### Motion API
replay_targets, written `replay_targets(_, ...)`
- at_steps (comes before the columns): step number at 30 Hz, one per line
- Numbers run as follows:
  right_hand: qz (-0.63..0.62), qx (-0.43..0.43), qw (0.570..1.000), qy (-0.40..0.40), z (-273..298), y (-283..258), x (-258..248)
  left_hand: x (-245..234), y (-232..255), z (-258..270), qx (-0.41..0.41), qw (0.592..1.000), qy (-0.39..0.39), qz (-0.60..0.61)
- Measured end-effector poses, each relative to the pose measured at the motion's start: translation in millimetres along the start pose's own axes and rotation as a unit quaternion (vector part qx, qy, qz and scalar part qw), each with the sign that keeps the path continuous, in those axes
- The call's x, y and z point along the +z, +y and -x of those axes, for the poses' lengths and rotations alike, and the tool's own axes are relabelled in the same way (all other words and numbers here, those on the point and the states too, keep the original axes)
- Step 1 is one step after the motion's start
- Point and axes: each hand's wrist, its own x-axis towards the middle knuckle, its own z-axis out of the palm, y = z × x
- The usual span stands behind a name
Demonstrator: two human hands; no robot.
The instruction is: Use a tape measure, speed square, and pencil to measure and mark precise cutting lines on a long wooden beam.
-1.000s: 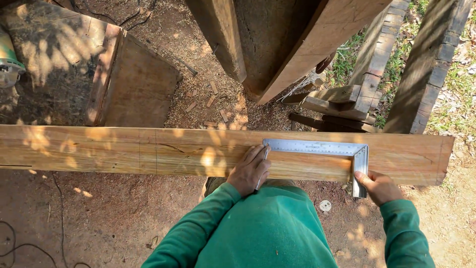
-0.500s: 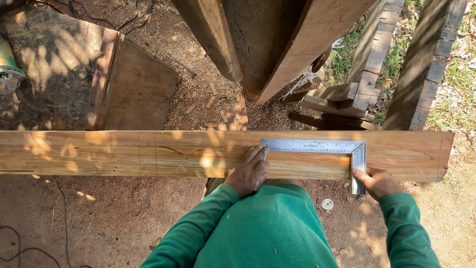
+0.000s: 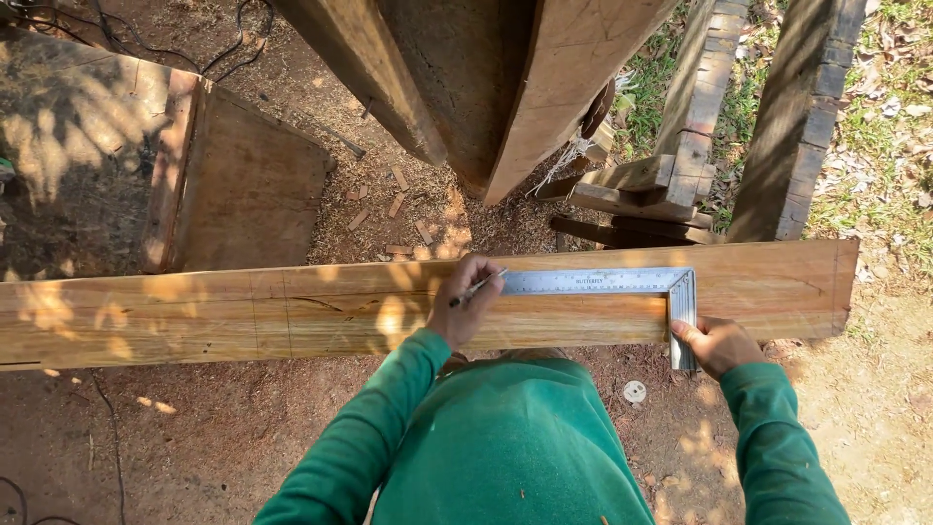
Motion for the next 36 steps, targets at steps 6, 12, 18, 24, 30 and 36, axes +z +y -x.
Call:
replay_targets(6,0.013,0.013,1.000,-0.005,4,-5,-1,-1,9,-26,-0.083,0.995,-0.050,0.003)
replay_targets(12,-0.013,0.018,1.000,-0.015,13,-14,-6,16,6,-36,-0.032,0.997,-0.059,-0.033)
replay_targets(18,0.021,0.026,0.999,-0.011,16,-16,-4,18,4,-36,-0.036,0.996,-0.062,-0.058)
replay_targets(24,0.085,0.009,0.996,0.020,10,-7,3,26,-12,-35,-0.041,0.999,0.000,-0.018)
replay_targets(30,0.073,0.007,0.997,0.021,13,-10,0,27,-15,-37,-0.038,0.998,0.000,-0.045)
replay_targets(36,0.084,-0.002,0.996,0.028,14,-9,2,28,-16,-38,-0.032,0.998,0.001,-0.045)
